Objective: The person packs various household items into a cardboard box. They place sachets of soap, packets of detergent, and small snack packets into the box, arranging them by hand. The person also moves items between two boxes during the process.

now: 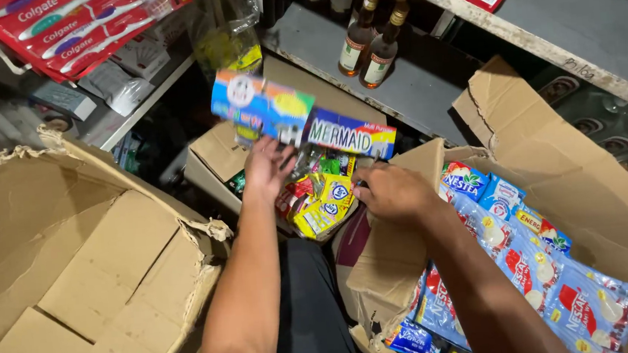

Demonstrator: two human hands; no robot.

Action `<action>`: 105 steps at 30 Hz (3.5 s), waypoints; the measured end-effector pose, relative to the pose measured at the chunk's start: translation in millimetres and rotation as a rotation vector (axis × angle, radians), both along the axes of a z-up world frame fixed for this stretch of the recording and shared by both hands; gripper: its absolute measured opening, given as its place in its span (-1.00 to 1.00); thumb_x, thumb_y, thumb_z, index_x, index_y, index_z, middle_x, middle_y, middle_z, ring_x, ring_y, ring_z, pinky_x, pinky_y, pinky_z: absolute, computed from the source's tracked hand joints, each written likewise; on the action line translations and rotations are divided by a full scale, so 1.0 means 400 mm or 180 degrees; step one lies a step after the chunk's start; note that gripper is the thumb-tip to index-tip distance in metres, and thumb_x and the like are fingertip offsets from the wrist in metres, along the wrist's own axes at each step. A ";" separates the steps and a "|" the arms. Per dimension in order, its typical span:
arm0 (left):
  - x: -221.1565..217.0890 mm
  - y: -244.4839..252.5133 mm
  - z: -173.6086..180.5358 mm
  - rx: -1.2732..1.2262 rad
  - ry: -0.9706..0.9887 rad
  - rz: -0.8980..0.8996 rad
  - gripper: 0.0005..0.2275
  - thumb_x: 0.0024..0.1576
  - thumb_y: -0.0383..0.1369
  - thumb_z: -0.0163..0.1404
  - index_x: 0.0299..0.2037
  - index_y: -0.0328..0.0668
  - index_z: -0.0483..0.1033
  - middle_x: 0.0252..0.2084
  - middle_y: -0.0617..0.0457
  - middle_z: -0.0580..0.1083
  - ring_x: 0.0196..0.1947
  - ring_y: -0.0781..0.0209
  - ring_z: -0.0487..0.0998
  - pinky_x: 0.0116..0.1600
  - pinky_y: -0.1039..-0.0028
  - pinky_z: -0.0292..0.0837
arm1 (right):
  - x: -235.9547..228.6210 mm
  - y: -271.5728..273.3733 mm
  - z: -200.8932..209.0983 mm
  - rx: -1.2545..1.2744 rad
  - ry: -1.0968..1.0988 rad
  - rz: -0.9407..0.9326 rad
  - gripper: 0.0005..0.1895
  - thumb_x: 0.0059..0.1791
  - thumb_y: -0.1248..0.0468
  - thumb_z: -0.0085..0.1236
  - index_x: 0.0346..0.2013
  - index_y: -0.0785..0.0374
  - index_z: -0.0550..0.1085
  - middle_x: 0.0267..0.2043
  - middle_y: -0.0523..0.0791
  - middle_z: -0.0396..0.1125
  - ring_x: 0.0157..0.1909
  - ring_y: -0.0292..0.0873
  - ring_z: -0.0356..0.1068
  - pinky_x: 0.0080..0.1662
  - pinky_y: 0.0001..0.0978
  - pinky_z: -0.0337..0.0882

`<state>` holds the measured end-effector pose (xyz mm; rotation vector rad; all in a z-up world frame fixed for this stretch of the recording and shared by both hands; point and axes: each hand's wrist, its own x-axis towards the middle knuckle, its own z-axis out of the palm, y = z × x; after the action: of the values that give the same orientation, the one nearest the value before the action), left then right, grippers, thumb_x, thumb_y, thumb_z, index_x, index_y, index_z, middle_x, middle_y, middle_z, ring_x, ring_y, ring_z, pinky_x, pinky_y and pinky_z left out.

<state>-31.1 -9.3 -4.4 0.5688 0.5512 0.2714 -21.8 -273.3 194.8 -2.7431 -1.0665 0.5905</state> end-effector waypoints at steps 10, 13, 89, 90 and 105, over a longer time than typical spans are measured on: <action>-0.183 -0.028 -0.169 0.4619 0.2664 0.0045 -0.74 0.12 -0.41 0.08 0.03 -0.13 0.51 0.09 -0.14 0.49 0.18 -0.09 0.46 0.33 0.18 0.32 | 0.055 0.045 -0.099 0.0226 0.0296 0.0539 -0.58 0.02 0.06 0.00 0.07 0.23 0.47 0.04 0.07 0.45 0.14 0.14 0.40 0.16 -0.02 0.36; -0.177 -0.027 -0.202 0.4947 0.3173 -0.0099 -0.56 -0.01 -0.46 0.09 0.13 -0.26 0.39 0.18 -0.21 0.40 0.22 -0.22 0.35 0.25 0.00 0.27 | 0.045 0.074 -0.078 0.0286 0.0347 0.0654 -0.58 0.02 0.08 0.01 0.06 0.27 0.48 0.01 0.12 0.44 0.13 0.16 0.39 0.17 -0.02 0.34; -0.051 -0.025 -0.206 0.2695 0.0918 -0.0572 -0.79 0.13 -0.40 -0.10 -0.34 -0.27 0.63 -0.29 -0.22 0.61 -0.34 -0.13 0.64 -0.29 0.23 0.43 | 0.141 0.311 -0.385 -0.0234 0.0142 -0.0295 -0.67 -0.05 0.14 0.15 -0.05 0.20 0.54 -0.05 0.19 0.44 0.05 0.22 0.46 0.08 -0.01 0.47; -0.056 -0.028 -0.246 0.4063 0.1024 -0.0544 -0.77 0.10 -0.42 -0.06 -0.31 -0.33 0.70 -0.26 -0.22 0.61 -0.23 -0.23 0.62 -0.15 0.14 0.48 | 0.149 0.309 -0.407 -0.0058 0.0141 -0.0246 -0.68 -0.06 0.15 0.13 -0.08 0.21 0.56 -0.08 0.21 0.44 0.02 0.24 0.46 0.08 0.00 0.45; -0.144 -0.127 -0.186 0.6710 0.0830 -0.2263 -0.53 0.09 -0.43 -0.04 0.23 -0.47 0.34 0.36 -0.27 0.24 0.50 -0.25 0.08 0.39 0.09 0.20 | 0.142 0.299 -0.375 0.0130 0.0170 -0.0400 -0.66 -0.08 0.15 0.14 -0.11 0.28 0.57 -0.11 0.25 0.45 0.02 0.26 0.47 0.10 0.02 0.45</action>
<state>-88.8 -60.1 -78.9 2.7916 0.0618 -0.0166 34.9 -153.7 44.8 -2.7182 -0.8772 0.6125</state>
